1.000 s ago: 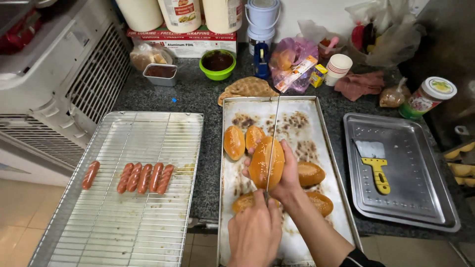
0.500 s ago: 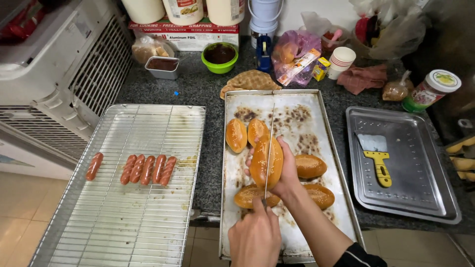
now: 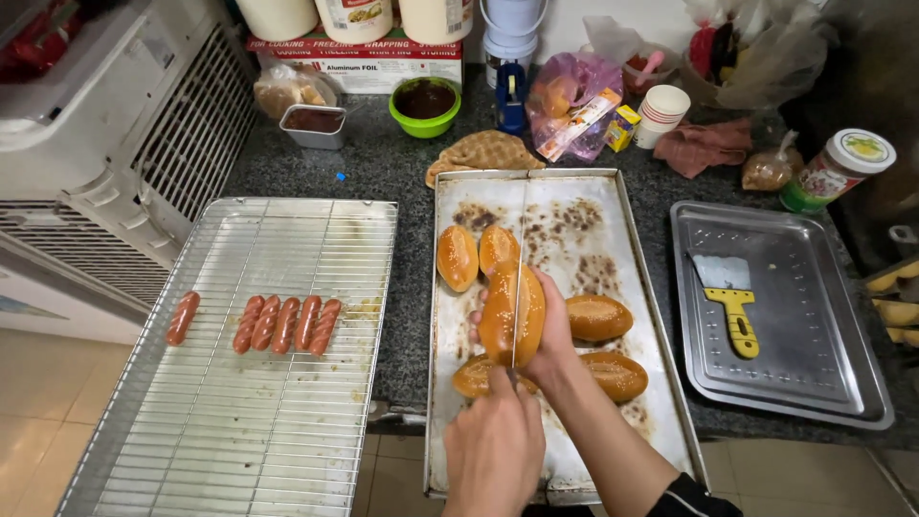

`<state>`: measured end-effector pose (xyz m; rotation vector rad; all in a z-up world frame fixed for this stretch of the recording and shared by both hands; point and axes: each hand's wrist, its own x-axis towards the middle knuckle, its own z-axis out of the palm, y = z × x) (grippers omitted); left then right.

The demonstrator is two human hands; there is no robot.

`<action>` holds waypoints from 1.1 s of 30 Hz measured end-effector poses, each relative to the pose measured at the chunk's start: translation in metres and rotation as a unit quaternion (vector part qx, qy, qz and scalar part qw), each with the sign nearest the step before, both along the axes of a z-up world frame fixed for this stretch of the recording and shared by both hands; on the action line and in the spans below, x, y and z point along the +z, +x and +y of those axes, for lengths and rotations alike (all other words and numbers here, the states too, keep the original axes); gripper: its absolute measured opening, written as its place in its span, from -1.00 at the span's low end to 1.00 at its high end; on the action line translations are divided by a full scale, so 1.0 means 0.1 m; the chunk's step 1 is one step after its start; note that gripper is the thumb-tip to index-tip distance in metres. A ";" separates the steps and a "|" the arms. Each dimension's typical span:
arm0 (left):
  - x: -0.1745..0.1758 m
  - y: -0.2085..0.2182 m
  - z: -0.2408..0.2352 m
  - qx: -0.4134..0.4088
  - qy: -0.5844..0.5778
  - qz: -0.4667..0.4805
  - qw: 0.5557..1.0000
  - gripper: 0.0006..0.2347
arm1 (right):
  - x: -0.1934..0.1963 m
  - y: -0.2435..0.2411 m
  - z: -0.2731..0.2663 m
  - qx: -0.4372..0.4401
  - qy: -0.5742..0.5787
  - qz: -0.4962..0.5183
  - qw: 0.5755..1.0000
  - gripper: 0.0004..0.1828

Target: The person slices hot dog buns lengthwise, places cooked sausages into the buns, and applies a zigzag of white sauce from a piping bag. The finished hot dogs remain on a metal tray.

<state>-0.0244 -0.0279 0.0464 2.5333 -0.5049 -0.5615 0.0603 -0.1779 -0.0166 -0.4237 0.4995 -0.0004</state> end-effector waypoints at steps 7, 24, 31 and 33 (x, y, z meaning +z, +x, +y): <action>-0.16 -0.06 0.02 0.010 0.016 -0.010 1.000 -0.65 | 0.09 0.04 0.00 -0.008 0.025 0.016 1.000 -0.41; -0.62 -0.16 0.08 0.024 0.032 -0.035 0.999 -0.66 | 0.09 0.19 -0.19 0.015 0.011 -0.002 1.000 -0.41; -0.70 -0.18 0.10 0.016 0.064 0.015 0.998 -0.56 | 0.14 0.22 -0.25 0.015 0.040 -0.036 0.998 -0.47; -0.71 -0.14 0.08 0.013 0.048 -0.013 0.999 -0.55 | 0.13 0.18 -0.22 0.011 0.051 -0.021 0.998 -0.46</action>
